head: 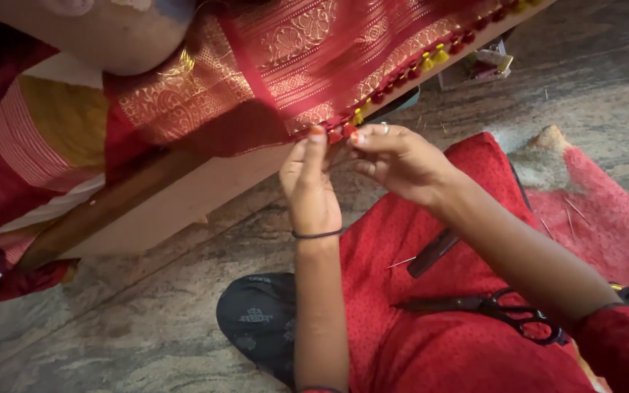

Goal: The recorder is creating decorative tassels for a red and gold textile, likely a saree.

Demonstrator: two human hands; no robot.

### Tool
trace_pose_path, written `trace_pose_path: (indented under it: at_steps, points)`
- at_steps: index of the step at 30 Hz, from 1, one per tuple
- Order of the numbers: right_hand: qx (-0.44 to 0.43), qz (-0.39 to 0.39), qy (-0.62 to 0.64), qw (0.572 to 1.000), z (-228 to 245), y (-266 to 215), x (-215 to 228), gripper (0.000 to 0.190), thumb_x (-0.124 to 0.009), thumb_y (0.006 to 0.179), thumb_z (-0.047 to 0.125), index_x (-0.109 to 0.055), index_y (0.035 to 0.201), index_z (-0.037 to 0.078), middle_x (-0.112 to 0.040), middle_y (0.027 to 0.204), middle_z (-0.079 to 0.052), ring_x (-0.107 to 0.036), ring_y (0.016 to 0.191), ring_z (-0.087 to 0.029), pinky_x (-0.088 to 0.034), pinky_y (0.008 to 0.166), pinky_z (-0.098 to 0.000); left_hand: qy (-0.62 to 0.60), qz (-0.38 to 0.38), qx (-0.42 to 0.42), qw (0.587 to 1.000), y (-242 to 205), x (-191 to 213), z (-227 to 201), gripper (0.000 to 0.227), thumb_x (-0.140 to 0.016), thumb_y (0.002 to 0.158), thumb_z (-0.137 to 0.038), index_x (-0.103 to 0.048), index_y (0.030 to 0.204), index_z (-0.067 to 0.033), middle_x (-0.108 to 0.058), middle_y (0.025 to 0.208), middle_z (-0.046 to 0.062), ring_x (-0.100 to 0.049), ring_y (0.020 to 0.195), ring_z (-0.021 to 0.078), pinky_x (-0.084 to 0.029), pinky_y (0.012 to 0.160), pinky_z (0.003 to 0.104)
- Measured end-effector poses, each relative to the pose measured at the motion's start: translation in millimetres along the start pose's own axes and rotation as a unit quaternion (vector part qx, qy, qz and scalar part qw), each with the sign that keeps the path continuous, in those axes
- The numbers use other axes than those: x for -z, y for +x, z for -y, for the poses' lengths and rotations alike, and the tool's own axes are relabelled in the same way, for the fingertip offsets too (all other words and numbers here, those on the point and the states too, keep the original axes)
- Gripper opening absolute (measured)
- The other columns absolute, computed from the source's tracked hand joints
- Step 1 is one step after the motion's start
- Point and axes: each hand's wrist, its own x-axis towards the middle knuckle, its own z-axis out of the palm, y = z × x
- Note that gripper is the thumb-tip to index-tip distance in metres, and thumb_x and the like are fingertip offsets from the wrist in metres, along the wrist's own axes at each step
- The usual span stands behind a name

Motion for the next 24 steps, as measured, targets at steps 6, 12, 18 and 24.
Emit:
trace_pose_path:
  at_steps: [6, 12, 18, 24]
  points:
    - [0.016, -0.093, 0.086, 0.992, 38, -5, -25, 0.028, -0.077, 0.085, 0.034, -0.067, 0.098, 0.011, -0.076, 0.104, -0.005, -0.065, 0.107, -0.022, -0.047, 0.102, -0.037, 0.137, -0.011, -0.035, 0.99, 4, 2, 7, 0.012, -0.073, 0.098, -0.008, -0.072, 0.104, 0.0015, -0.075, 0.101, 0.004, -0.065, 0.093, 0.0098, -0.049, 0.09, 0.027]
    - [0.089, -0.033, 0.117, 0.989, 45, -5, -9, 0.02, -0.079, 0.091, 0.025, -0.07, 0.104, 0.014, -0.074, 0.105, 0.002, -0.064, 0.106, -0.016, -0.046, 0.103, -0.0342, 0.075, 0.048, -0.055, 0.995, -2, -7, -1, 0.012, -0.066, 0.103, -0.007, -0.071, 0.111, -0.0008, -0.074, 0.109, 0.006, -0.066, 0.099, 0.0105, -0.051, 0.094, 0.026]
    - [0.101, -0.019, 0.076, 0.992, 32, -11, -24, 0.015, -0.078, 0.094, 0.012, -0.069, 0.105, 0.011, -0.073, 0.107, 0.0, -0.065, 0.105, -0.014, -0.05, 0.1, -0.0346, 0.042, 0.058, 0.011, 0.997, -6, -35, -3, 0.017, -0.064, 0.1, -0.007, -0.071, 0.114, -0.0016, -0.074, 0.111, 0.008, -0.068, 0.102, 0.014, -0.051, 0.099, 0.03]
    - [0.18, -0.051, -0.05, 0.981, 29, -14, -42, 0.03, -0.072, 0.09, -0.006, -0.067, 0.119, 0.002, -0.075, 0.111, -0.007, -0.07, 0.101, -0.016, -0.055, 0.096, -0.0316, 0.091, 0.009, -0.068, 0.994, -3, -23, 22, 0.012, -0.071, 0.099, 0.001, -0.069, 0.111, 0.0008, -0.073, 0.112, 0.007, -0.066, 0.105, 0.0134, -0.051, 0.099, 0.031]
